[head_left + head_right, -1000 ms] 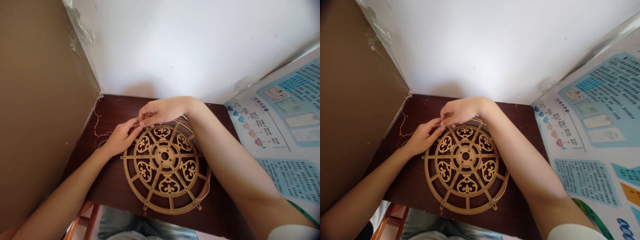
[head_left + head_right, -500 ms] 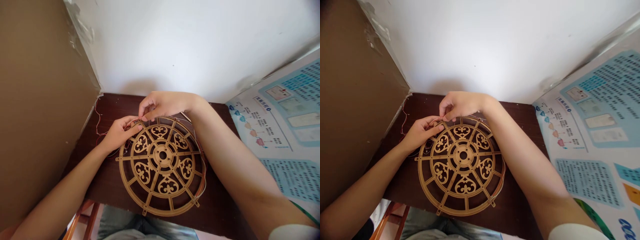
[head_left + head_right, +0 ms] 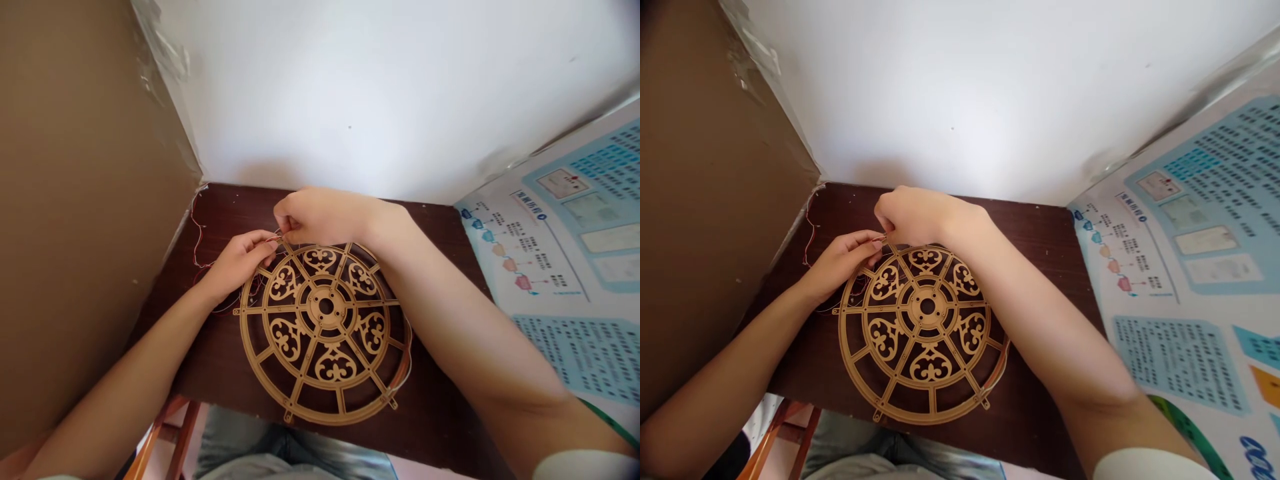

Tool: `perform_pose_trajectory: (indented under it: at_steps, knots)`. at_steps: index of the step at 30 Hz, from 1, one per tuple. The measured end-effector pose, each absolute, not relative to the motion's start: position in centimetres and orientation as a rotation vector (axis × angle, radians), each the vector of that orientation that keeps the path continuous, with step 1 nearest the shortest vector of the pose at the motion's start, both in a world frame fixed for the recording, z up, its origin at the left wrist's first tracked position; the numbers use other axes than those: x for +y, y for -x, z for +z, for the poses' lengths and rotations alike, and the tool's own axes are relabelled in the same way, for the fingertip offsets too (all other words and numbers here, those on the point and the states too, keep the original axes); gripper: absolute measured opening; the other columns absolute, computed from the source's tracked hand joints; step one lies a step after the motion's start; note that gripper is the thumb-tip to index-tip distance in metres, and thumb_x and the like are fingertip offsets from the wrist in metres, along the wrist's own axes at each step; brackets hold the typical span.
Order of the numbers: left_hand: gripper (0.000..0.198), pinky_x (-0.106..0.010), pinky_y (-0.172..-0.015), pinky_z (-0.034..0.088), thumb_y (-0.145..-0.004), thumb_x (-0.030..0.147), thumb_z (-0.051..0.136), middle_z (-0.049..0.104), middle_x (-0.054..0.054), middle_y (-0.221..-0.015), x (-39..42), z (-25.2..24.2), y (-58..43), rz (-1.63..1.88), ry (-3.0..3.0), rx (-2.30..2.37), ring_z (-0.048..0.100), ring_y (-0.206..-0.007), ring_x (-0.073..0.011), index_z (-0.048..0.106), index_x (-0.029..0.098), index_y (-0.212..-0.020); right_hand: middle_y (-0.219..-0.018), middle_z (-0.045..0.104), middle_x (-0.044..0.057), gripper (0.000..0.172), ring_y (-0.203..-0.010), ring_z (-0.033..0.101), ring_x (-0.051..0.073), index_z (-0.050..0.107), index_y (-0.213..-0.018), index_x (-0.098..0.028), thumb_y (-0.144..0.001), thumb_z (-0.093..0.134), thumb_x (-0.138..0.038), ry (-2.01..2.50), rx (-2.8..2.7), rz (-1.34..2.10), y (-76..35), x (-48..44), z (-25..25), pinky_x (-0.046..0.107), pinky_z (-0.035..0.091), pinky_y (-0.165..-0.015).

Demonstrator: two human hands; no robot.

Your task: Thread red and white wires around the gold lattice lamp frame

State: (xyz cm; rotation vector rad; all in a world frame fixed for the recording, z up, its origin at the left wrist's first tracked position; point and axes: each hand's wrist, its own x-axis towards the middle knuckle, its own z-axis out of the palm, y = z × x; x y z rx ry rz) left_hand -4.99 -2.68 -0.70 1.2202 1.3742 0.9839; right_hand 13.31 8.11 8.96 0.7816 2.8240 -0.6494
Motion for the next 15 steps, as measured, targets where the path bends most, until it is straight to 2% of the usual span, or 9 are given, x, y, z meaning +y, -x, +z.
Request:
perform_pose_trajectory:
  at_steps: [3,9,15]
  knots:
    - [0.033,-0.028,-0.059,0.040,-0.089,0.051,0.073,0.057,0.003,-0.067,-2.7,-0.5,4.8,0.973,-1.163,1.369,0.048,-0.060,-0.0139,0.075,0.020,-0.098,-0.101,0.078,0.013,0.009,-0.077,0.063,0.020,0.072,-0.096,-0.017,-0.099,0.064,-0.020,-0.827,2.806,-0.504,-12.8,6.9,9.3,0.035,0.037,-0.067]
    - [0.030,-0.029,-0.058,0.043,-0.088,0.050,0.071,0.056,0.003,-0.064,-2.7,-0.1,4.6,0.985,-1.107,1.374,0.047,-0.057,-0.0145,0.074,0.020,-0.093,-0.113,0.080,0.020,0.026,-0.086,0.069,0.026,0.079,-0.117,-0.013,-0.104,0.057,-0.014,-0.880,2.762,-0.315,-12.0,5.3,9.9,0.035,0.036,-0.068]
    - [0.033,-0.026,-0.056,0.035,-0.086,0.047,0.075,0.053,0.004,-0.066,-2.7,0.0,4.6,0.972,-1.098,1.364,0.043,-0.058,-0.0120,0.077,0.018,-0.103,-0.105,0.081,0.016,0.023,-0.080,0.068,0.022,0.082,-0.107,-0.014,-0.102,0.059,-0.010,-0.830,2.771,-0.405,-12.3,5.6,9.7,0.033,0.037,-0.067]
